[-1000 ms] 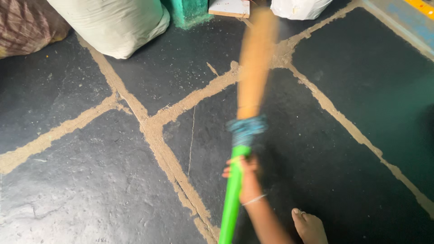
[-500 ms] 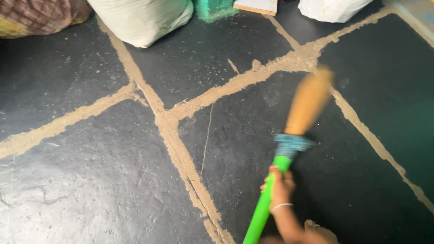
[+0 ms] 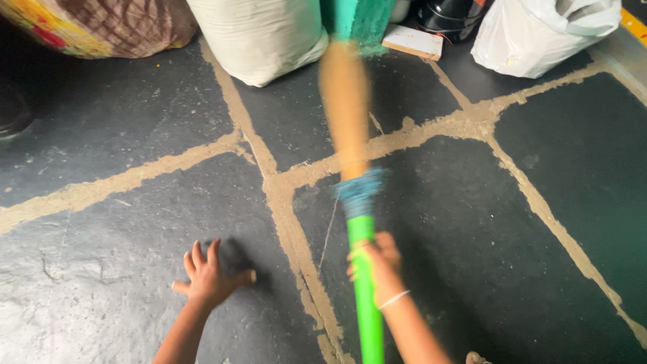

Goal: The person sweeps trash, including a coconut shell, food wrappers, and debris, using a broom and by hand on a dark stone floor towards a doorway.

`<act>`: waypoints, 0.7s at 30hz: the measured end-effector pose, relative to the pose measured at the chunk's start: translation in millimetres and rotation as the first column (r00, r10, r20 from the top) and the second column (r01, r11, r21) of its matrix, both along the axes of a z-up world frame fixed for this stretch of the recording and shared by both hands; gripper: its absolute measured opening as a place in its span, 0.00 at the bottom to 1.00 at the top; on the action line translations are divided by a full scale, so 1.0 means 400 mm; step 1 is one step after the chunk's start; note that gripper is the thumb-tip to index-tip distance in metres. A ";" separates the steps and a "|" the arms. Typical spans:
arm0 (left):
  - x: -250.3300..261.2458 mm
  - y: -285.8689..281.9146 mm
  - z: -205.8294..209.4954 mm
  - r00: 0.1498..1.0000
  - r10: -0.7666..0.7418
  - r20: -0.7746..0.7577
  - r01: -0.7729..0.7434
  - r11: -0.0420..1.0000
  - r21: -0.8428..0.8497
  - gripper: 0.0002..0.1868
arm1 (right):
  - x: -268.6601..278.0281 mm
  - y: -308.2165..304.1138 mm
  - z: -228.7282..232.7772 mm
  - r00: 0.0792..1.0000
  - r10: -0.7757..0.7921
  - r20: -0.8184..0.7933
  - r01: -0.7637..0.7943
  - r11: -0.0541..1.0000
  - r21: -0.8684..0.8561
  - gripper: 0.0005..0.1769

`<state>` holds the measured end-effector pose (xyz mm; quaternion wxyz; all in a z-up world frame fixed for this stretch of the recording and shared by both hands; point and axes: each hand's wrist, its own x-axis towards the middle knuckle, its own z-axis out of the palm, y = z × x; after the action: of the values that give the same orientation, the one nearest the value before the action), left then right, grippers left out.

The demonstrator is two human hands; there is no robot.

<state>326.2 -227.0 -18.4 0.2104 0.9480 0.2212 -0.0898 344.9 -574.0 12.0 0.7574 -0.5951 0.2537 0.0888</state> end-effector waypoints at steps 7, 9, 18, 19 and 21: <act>-0.013 0.004 0.008 0.760 -0.145 -0.633 0.163 0.986 -0.030 0.86 | 0.127 -0.401 -0.146 0.891 -0.454 -0.007 0.445 0.877 -0.180 0.25; -0.001 0.002 0.026 0.732 -0.135 -0.668 0.157 0.987 -0.028 0.86 | 0.157 -0.418 -0.196 0.821 -0.560 -0.112 0.526 0.817 -0.238 0.28; 0.003 0.012 0.043 0.709 -0.205 -0.675 0.161 0.979 -0.128 0.87 | 0.257 0.023 -0.188 0.979 -0.054 -0.194 0.027 0.990 -0.141 0.26; 0.003 0.011 0.044 0.713 -0.207 -0.670 0.162 0.978 -0.130 0.87 | 0.215 0.096 -0.166 0.979 0.058 -0.197 -0.086 0.987 -0.137 0.26; 0.001 0.009 0.046 0.720 -0.211 -0.661 0.161 0.977 -0.136 0.86 | 0.129 0.239 -0.130 0.945 0.269 -0.185 -0.295 0.946 -0.134 0.23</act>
<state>326.5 -223.3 0.0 0.1389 0.8610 0.1826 -0.4539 396.3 -478.4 -39.9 0.6630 -0.6749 0.2336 0.2245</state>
